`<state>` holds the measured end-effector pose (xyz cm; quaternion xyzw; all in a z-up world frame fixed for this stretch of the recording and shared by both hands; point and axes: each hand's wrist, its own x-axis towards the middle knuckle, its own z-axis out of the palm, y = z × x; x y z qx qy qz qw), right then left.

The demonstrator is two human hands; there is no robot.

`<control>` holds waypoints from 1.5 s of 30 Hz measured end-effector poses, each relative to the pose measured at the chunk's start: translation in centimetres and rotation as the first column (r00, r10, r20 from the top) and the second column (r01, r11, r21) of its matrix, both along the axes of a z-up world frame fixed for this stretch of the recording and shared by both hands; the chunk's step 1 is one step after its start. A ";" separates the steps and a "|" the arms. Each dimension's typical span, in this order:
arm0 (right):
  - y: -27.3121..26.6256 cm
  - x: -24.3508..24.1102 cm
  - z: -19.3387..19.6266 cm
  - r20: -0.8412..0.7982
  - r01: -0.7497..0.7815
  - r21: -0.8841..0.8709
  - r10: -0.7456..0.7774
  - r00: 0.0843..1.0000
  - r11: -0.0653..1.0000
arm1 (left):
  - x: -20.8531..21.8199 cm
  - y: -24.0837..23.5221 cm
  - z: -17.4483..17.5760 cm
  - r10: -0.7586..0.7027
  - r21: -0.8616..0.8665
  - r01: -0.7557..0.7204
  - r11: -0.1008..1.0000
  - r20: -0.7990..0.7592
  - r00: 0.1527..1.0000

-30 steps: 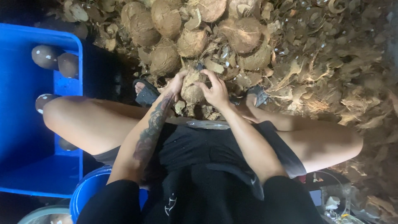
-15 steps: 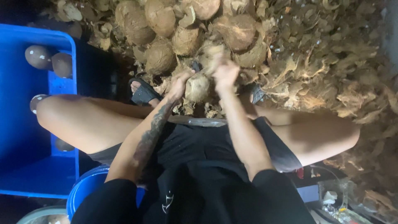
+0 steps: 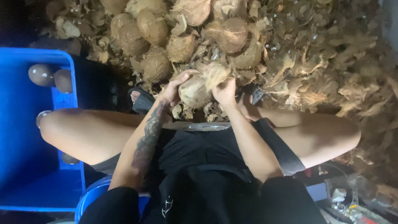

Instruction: The person sits cross-legged on the floor and uses a large knife to peel the husk off coconuts. They hold each coconut in their left hand and repeatedly strike the husk with the knife in their right hand, rotating the coconut as they work. After peeling, the person places the coconut into a blue bin to their left.

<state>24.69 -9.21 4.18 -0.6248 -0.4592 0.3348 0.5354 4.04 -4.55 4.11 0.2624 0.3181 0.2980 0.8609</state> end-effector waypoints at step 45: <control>-2.3 1.2 -3.2 0.302 -0.145 -0.922 0.901 0.312 0.359 | -7.9 3.4 -1.3 0.457 -0.385 -0.449 0.806 -0.075 0.886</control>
